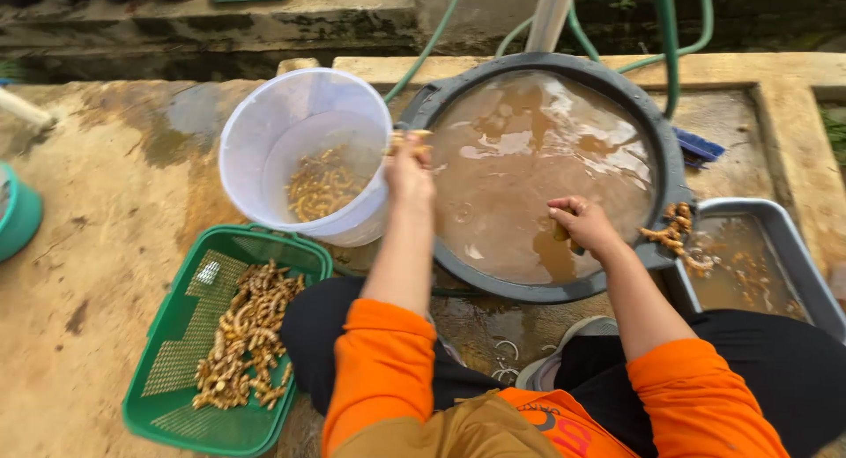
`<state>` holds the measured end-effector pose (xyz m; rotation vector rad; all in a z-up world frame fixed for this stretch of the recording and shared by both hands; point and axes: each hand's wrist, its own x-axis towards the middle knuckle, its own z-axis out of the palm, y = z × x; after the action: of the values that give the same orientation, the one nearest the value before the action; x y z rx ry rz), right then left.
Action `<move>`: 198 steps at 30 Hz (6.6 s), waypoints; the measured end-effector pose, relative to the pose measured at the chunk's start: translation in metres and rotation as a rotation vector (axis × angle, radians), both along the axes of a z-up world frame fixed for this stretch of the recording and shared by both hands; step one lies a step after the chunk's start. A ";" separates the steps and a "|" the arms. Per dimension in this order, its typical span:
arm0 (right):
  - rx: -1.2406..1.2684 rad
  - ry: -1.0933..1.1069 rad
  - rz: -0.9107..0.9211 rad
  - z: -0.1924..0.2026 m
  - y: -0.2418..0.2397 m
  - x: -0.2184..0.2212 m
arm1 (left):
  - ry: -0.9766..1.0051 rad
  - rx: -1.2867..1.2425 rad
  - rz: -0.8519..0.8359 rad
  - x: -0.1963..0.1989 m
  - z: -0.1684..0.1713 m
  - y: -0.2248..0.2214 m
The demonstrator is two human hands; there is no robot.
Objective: Washing turmeric roots in a large basin of water using a scrub pad and placing them into a clean bucket.
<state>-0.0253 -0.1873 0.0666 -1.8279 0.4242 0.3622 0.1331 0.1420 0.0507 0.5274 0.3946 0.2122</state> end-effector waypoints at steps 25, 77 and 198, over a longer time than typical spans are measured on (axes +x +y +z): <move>-0.743 0.203 -0.363 0.056 -0.155 -0.051 | 0.160 0.819 -0.207 -0.102 0.056 -0.116; -0.574 -0.528 0.239 -0.080 0.038 -0.025 | 0.359 0.527 -0.741 -0.138 -0.148 -0.156; -0.341 -0.321 -0.215 -0.073 0.030 0.008 | 0.084 0.219 -1.053 -0.140 -0.105 -0.151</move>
<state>-0.0176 -0.1577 -0.0065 -2.1008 0.4722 -0.1619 -0.0071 -0.0091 -0.0542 0.8952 0.1343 -0.7922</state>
